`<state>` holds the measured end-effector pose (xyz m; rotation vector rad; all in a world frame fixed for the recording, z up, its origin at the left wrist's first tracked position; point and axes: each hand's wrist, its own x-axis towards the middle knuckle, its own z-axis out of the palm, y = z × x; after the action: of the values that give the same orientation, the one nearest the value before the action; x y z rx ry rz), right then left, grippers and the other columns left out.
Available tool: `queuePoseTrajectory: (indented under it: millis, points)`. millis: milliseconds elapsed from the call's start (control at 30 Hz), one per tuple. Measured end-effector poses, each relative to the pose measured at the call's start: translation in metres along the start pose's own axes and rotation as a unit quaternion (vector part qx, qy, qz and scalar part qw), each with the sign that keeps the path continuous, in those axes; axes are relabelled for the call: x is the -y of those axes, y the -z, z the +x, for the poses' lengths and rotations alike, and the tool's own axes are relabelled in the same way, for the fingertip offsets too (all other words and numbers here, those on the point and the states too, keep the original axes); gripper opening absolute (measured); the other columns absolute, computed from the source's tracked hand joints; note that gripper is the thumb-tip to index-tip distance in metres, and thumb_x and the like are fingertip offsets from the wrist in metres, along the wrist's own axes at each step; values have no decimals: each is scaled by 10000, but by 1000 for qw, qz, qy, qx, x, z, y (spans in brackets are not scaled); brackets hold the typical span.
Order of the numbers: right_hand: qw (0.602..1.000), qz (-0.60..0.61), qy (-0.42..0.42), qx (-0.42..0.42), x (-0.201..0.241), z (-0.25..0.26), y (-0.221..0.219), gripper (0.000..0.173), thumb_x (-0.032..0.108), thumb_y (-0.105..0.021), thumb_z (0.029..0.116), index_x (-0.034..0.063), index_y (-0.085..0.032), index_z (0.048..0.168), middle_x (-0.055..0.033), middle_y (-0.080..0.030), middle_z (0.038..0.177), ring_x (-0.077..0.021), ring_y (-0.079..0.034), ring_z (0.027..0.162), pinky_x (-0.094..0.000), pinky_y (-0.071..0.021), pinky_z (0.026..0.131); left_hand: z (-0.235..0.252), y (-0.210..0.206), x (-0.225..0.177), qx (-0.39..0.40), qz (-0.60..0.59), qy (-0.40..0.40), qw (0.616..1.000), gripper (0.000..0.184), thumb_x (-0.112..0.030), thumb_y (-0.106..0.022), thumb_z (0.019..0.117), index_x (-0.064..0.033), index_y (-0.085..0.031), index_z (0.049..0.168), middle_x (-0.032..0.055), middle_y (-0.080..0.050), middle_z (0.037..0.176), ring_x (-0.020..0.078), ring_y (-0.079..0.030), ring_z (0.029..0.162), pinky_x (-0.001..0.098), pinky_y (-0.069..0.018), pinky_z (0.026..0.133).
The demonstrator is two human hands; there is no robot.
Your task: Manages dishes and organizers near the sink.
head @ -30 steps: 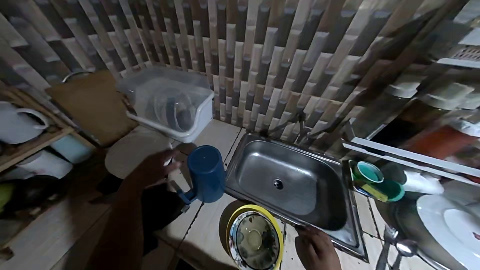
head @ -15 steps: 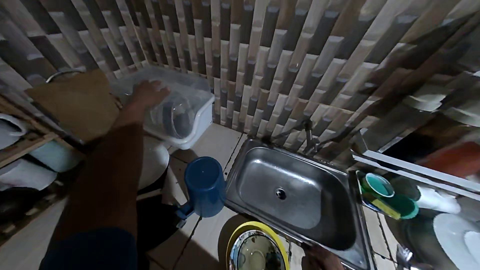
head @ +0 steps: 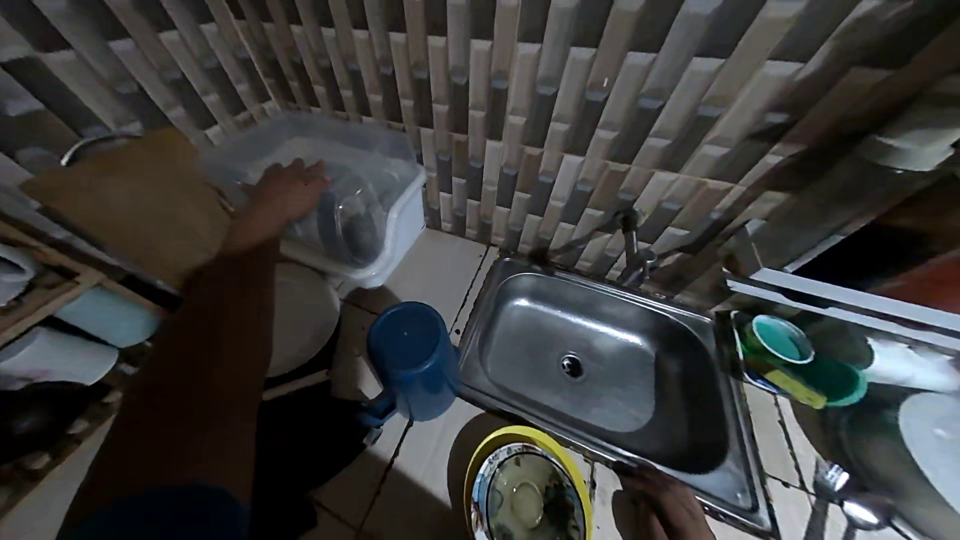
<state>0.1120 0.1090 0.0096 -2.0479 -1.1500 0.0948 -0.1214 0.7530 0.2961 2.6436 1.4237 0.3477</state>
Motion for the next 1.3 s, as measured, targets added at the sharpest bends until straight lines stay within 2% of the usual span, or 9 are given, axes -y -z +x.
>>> queuePoseTrajectory:
  millis: [200,433,700,800,867,967,1033,1167,1300]
  points:
    - [1000,-6,-6,-8,7,1,1,264,76,-539,925,5,-760,1050,-197,-719,1163,-376,-622,1211,-535,-432,1105,-24,-6,-18,-2,-15,-25,1000,564,-488,-250,1115,-227,-440,1577,176,-359,1644,492,-245,1523,829,-165,1096]
    - [999,-28,6,-28,1,-2,-3,279,113,-526,913,45,-772,1024,-156,-724,1148,-335,-634,1183,-511,-448,1086,-55,-21,-66,8,3,-74,997,676,-649,-218,1061,-276,-422,1587,169,-364,1643,516,-243,1515,894,-139,1041]
    - [998,-22,3,-50,-1,-2,-5,274,127,-533,897,55,-773,1010,-139,-724,1132,-317,-638,1166,-499,-463,1071,-86,-22,-121,30,7,-90,995,675,-674,-230,1049,-315,-397,1596,134,-335,1665,496,-225,1530,887,-139,1046]
    - [999,-18,-6,-45,0,-3,-3,275,106,-540,885,39,-772,1018,-152,-723,1142,-339,-635,1173,-511,-462,1071,-95,-22,-113,-4,-68,-101,993,604,-594,-312,1077,-281,-430,1580,110,-342,1665,408,-222,1557,811,-95,1140]
    - [999,-10,-16,-37,6,-1,1,259,74,-550,885,16,-765,1016,-178,-719,1141,-369,-631,1176,-539,-456,1074,-107,-30,-86,-114,-213,-72,968,499,-444,-427,1096,-157,-547,1488,127,-498,1555,304,-425,1474,597,-287,1220]
    - [999,-1,-21,-47,11,-2,2,239,58,-560,900,-1,-762,1014,-195,-721,1126,-380,-638,1164,-546,-460,1069,-140,-59,-47,-213,-420,83,878,378,-245,-517,1066,-7,-583,1352,205,-650,1264,276,-646,1105,485,-530,967]
    - [999,-1,-24,-46,10,-3,3,238,58,-563,900,9,-765,1015,-185,-722,1121,-368,-640,1158,-539,-461,1065,-156,-84,-37,-139,-511,185,828,374,-226,-498,1076,-11,-535,1380,216,-631,1232,290,-658,1011,473,-567,860]
    - [1000,-2,-14,-21,9,-1,5,253,44,-548,903,4,-763,1031,-199,-715,1145,-382,-631,1178,-546,-450,1081,-158,-119,-42,-18,-564,241,790,418,-238,-480,1096,-24,-463,1455,235,-556,1384,322,-621,1166,485,-546,938]
    - [1000,-3,-5,-17,7,-3,4,261,46,-539,903,-1,-760,1034,-197,-716,1142,-386,-634,1168,-550,-450,1077,-154,-122,-60,-32,-599,245,762,368,-201,-468,1079,30,-511,1362,214,-639,1181,248,-669,962,402,-574,831]
